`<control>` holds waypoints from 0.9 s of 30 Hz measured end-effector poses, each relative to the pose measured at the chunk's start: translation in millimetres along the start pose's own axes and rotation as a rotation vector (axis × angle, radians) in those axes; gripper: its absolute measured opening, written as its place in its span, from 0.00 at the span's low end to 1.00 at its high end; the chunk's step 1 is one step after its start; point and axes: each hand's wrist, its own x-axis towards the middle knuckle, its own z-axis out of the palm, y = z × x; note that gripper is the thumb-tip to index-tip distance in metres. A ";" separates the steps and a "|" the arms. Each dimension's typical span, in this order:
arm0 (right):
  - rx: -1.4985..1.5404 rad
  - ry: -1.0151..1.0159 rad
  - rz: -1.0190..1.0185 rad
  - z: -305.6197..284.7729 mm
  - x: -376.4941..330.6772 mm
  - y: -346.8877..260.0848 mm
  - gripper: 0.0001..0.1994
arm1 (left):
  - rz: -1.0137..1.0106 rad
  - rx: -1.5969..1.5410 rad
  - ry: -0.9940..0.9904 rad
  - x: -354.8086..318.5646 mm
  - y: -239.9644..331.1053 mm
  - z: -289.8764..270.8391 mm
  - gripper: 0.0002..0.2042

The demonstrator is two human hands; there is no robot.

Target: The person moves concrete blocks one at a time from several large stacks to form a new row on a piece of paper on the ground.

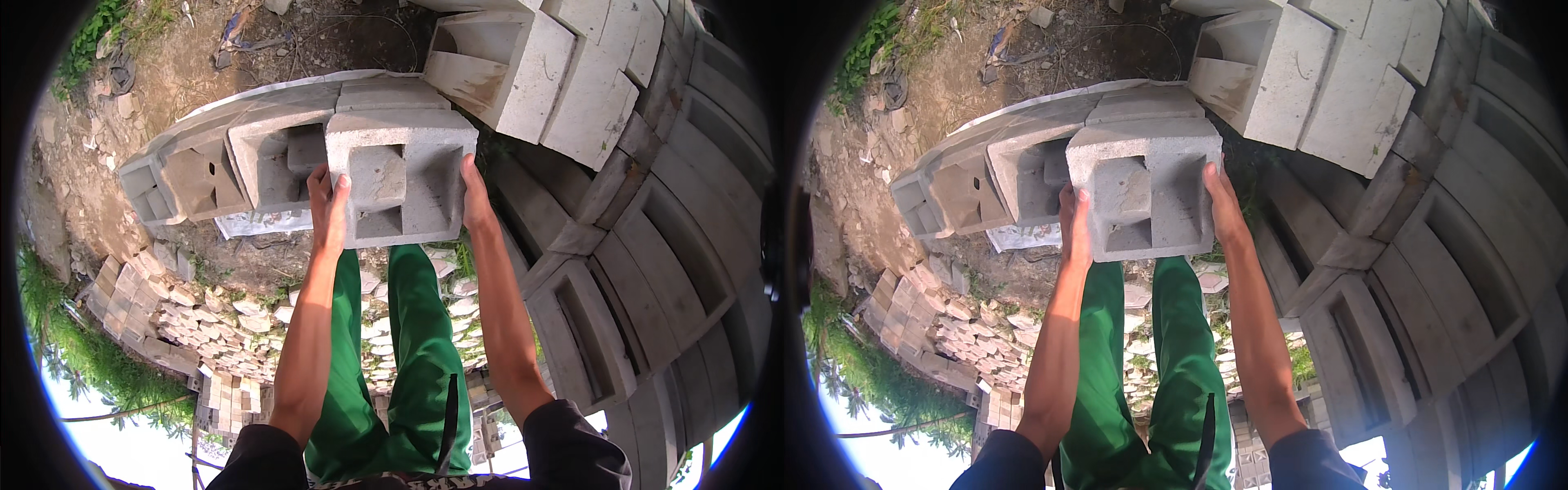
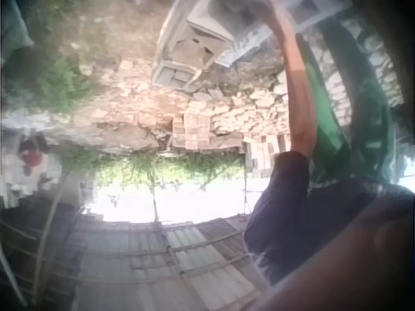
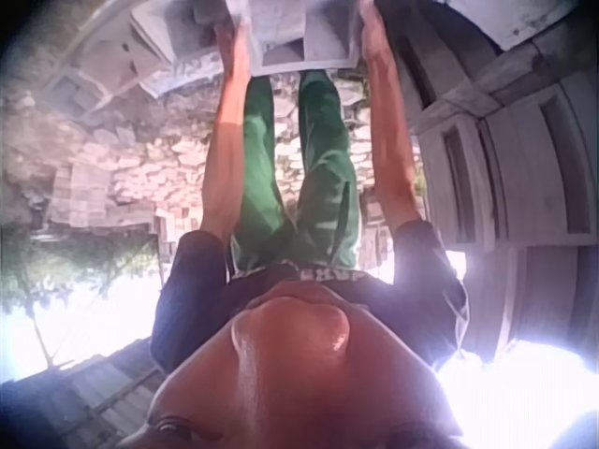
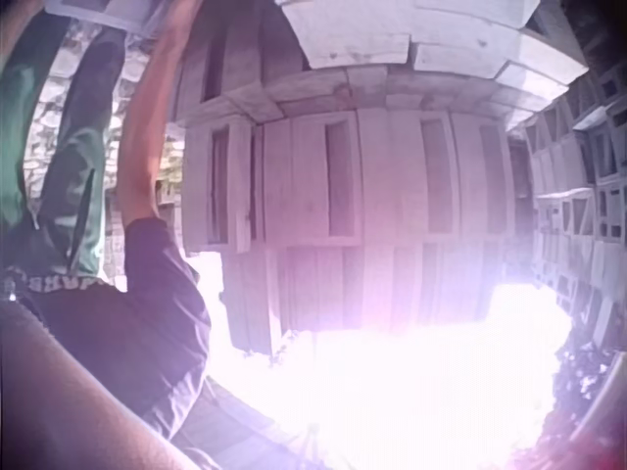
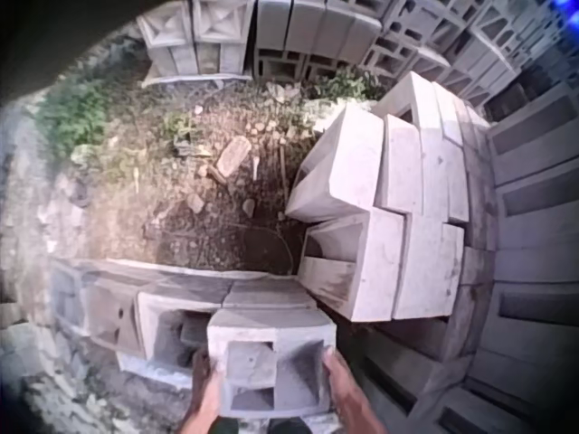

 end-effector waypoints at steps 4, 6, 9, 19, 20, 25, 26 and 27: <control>-0.005 -0.046 -0.053 -3.5 8.8 3.8 0.47 | 0.008 0.000 -0.004 8.8 0.0 4.5 0.42; -0.037 0.009 -0.050 -0.4 10.7 1.0 0.46 | 0.009 0.028 -0.020 10.8 -4.3 1.9 0.43; -0.002 -0.008 -0.086 -2.0 13.4 -2.1 0.45 | 0.012 0.048 -0.029 10.9 -1.5 9.3 0.43; -0.068 0.018 -0.005 2.2 11.4 -13.4 0.47 | 0.038 0.290 -0.004 10.3 5.0 11.8 0.34; -0.067 0.031 0.034 1.8 13.1 -11.5 0.47 | 0.033 0.296 -0.012 8.5 6.0 13.1 0.34; -0.064 0.010 0.007 -0.5 16.5 -10.5 0.47 | 0.061 0.268 0.000 7.6 6.1 14.1 0.32; -0.083 -0.010 0.005 -0.6 15.8 -12.7 0.48 | 0.064 0.275 -0.012 8.0 6.7 14.2 0.33; -0.101 -0.030 0.002 -0.5 15.0 -14.8 0.49 | 0.067 0.282 -0.025 8.2 6.9 14.2 0.33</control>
